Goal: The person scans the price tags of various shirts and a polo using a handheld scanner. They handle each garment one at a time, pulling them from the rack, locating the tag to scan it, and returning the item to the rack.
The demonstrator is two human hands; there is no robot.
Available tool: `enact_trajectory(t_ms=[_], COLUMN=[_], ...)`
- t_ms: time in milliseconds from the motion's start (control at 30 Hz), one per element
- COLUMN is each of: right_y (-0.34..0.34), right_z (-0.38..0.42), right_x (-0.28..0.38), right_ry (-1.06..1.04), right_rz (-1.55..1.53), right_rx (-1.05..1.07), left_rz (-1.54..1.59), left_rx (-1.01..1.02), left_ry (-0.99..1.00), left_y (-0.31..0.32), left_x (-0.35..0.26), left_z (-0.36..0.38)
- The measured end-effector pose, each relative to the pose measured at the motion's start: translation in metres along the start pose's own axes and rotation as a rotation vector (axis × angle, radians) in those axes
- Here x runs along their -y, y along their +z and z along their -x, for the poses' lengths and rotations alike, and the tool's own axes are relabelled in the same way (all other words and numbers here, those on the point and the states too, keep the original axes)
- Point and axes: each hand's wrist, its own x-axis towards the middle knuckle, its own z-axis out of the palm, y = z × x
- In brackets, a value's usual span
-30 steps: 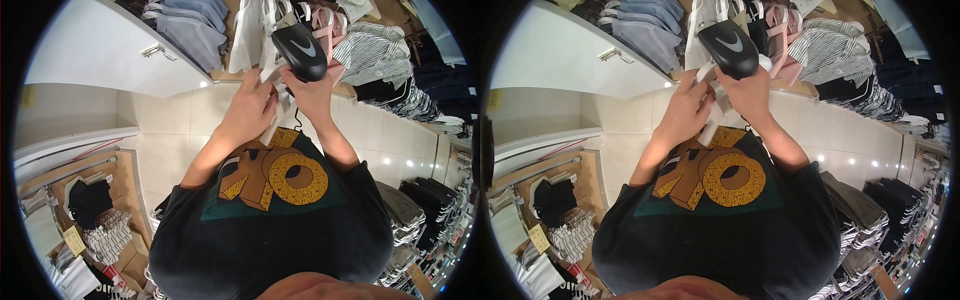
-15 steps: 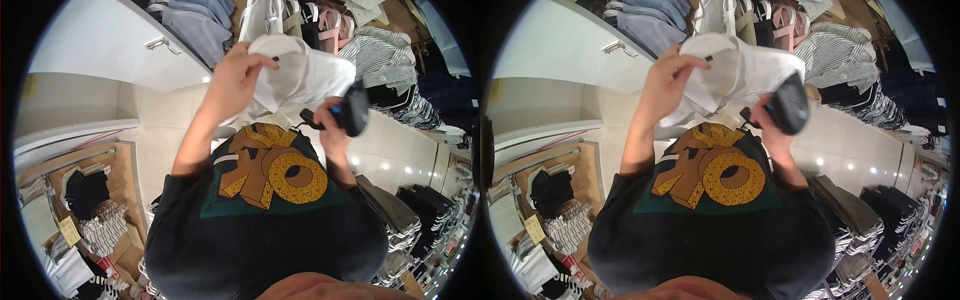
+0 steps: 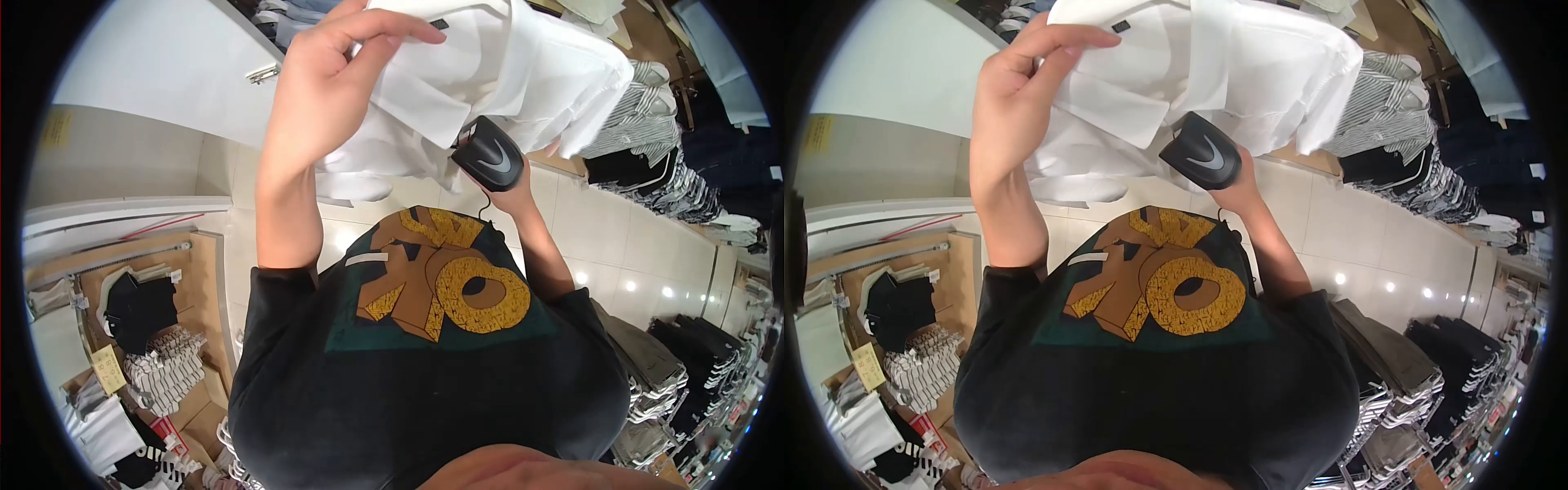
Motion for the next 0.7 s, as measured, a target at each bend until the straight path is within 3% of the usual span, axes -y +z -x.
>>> enact_trajectory(t_ms=[133, 167, 200, 333, 400, 467, 533, 600, 700], right_y=[0.001, -0.005, -0.004, -0.012, -0.006, -0.005, -0.003, 0.001, 0.007], right_z=[0.008, 0.013, 0.006, -0.012, -0.022, -0.03, -0.035, -0.039, -0.044], right_x=[0.031, 0.03, 0.063, 0.109, 0.111, 0.105, 0.107, 0.107, 0.105], right_ry=[0.078, 0.155, 0.144, 0.221, 0.331, 0.327, 0.26, 0.294, 0.266], right_rz=[-0.029, -0.068, -0.298, -0.292, -0.401, -0.431, -0.416, -0.419, -0.387], right_rx=[-0.201, -0.163, -0.166, -0.218, -0.324, -0.331, -0.318, -0.326, -0.313], left_rz=[-0.108, -0.109, -0.126, -0.051, 0.008, 0.004, -0.138, -0.182, -0.266], left_rx=[-0.052, -0.057, -0.08, -0.092, -0.087, -0.132, -0.048, -0.015, -0.022], left_ry=[0.124, 0.119, 0.045, -0.019, -0.05, -0.067, 0.014, -0.131, -0.131], left_y=[-0.007, -0.005, 0.002, 0.029, 0.047, 0.065, 0.068, 0.078, 0.09], left_x=[0.006, 0.008, 0.012, 0.034, 0.034, 0.038, 0.033, 0.018, 0.03], left_z=[-0.008, -0.004, 0.001, 0.026, 0.044, 0.062, 0.075, 0.085, 0.095])
